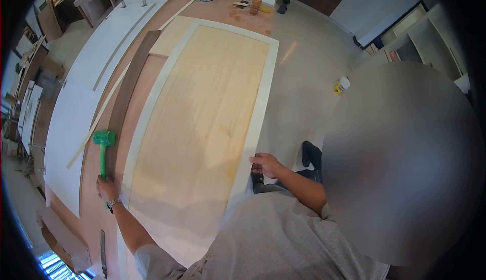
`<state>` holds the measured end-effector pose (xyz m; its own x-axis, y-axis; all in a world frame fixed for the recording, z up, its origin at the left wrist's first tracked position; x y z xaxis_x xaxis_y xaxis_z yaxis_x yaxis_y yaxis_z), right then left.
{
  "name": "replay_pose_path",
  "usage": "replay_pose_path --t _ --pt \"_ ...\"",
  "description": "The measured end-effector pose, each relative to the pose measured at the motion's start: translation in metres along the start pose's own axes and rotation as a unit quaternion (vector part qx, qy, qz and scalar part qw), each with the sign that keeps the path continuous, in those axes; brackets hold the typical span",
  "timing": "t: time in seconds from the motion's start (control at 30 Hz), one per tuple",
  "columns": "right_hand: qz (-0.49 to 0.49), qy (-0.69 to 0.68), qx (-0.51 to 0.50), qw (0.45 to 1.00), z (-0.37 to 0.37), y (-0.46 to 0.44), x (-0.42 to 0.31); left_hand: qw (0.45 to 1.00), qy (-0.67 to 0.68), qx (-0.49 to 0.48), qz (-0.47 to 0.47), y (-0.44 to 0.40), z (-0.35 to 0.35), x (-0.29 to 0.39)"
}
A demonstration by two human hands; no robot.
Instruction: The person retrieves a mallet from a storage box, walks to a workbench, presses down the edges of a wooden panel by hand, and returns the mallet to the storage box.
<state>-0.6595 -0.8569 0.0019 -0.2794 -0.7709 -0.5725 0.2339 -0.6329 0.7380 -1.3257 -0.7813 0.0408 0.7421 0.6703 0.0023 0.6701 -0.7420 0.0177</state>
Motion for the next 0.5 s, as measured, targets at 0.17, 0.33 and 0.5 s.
replay_pose_path --t 0.17,0.33,0.5 --pt "0.005 -0.003 0.001 1.000 0.000 -0.001 0.002 0.998 -0.030 -0.043 0.047 -0.009 -0.001 -0.012" --pt "0.005 -0.001 -0.018 1.000 -0.001 0.001 0.000 0.995 0.025 -0.010 0.100 -0.011 -0.024 0.001" --pt "0.001 0.014 -0.005 1.000 0.002 0.005 -0.006 0.979 0.137 0.040 0.147 0.036 -0.061 0.026"
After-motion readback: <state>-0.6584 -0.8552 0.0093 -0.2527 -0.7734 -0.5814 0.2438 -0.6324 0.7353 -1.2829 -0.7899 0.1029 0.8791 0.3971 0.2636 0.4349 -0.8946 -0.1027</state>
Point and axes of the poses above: each hand's wrist, its own y-axis away from the middle knuckle, its own z-axis out of the palm, x = y × z, the point moved 3 cm from there along -y, towards the middle knuckle, and after that the axes turned 4 degrees about -x, right-handed, at the moved point
